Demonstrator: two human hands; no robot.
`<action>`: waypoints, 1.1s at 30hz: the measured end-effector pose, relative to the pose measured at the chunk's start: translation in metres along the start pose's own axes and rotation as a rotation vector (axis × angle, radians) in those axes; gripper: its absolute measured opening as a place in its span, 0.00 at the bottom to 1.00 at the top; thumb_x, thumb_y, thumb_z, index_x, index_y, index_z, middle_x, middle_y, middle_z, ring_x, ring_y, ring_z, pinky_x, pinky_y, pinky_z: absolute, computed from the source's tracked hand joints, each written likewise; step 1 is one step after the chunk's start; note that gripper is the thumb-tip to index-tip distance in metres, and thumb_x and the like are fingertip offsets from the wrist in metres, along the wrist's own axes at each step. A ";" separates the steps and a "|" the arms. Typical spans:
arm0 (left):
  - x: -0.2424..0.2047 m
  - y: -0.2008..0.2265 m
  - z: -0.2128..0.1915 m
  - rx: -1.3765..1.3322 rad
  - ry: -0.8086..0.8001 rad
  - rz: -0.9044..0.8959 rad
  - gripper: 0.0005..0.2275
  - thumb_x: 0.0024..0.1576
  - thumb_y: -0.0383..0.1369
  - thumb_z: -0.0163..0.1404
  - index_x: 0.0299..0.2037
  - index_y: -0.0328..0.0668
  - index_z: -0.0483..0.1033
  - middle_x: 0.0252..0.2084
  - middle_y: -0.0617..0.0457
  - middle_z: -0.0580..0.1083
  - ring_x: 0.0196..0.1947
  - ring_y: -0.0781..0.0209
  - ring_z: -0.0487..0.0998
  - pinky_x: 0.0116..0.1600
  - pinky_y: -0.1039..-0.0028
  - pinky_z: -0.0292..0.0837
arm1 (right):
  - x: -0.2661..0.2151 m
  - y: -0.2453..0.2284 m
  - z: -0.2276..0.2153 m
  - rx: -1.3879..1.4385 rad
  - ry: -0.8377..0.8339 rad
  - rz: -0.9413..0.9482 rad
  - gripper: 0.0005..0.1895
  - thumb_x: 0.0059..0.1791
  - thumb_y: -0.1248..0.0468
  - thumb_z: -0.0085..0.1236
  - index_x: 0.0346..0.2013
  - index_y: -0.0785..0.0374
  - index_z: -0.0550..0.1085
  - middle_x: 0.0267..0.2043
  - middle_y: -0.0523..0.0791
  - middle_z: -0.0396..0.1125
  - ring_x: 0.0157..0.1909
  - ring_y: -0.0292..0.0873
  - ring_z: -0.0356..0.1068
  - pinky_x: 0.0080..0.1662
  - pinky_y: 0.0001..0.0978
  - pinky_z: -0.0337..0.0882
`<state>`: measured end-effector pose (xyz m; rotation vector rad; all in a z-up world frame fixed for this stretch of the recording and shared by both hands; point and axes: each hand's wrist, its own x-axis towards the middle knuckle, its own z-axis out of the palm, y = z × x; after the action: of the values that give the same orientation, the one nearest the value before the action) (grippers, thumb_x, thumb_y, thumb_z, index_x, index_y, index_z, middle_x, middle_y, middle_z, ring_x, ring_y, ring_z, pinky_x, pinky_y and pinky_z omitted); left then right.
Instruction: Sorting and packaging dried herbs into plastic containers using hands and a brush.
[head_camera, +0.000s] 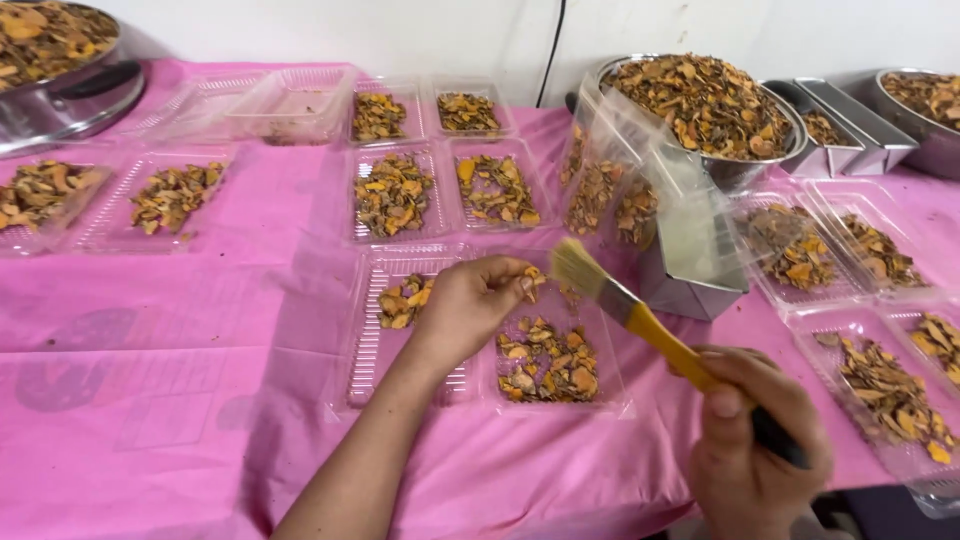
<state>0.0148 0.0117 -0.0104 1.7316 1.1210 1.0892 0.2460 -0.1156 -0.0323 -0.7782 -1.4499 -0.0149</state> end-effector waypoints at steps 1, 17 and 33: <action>0.001 -0.001 0.000 -0.001 -0.009 -0.007 0.05 0.59 0.34 0.55 0.40 0.50 0.84 0.34 0.62 0.83 0.35 0.70 0.81 0.43 0.77 0.75 | 0.004 -0.003 0.004 -0.006 0.001 0.010 0.15 0.57 0.58 0.51 0.49 0.68 0.71 0.43 0.49 0.74 0.42 0.44 0.78 0.49 0.28 0.81; -0.022 0.021 -0.016 1.024 -0.170 0.169 0.15 0.53 0.37 0.55 0.51 0.52 0.79 0.52 0.48 0.73 0.57 0.46 0.67 0.61 0.46 0.60 | -0.040 0.053 -0.021 0.280 0.189 0.621 0.12 0.62 0.56 0.48 0.50 0.63 0.70 0.34 0.50 0.68 0.33 0.49 0.75 0.41 0.35 0.78; 0.003 -0.007 0.010 0.319 -0.132 0.154 0.07 0.53 0.34 0.58 0.39 0.50 0.85 0.38 0.59 0.84 0.38 0.66 0.85 0.50 0.73 0.79 | -0.039 0.024 -0.013 0.020 0.048 0.402 0.16 0.62 0.56 0.45 0.50 0.69 0.68 0.38 0.58 0.70 0.36 0.52 0.76 0.43 0.38 0.77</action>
<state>0.0235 0.0151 -0.0190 2.1364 1.1397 0.9064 0.2620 -0.1204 -0.0771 -1.0334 -1.2263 0.2852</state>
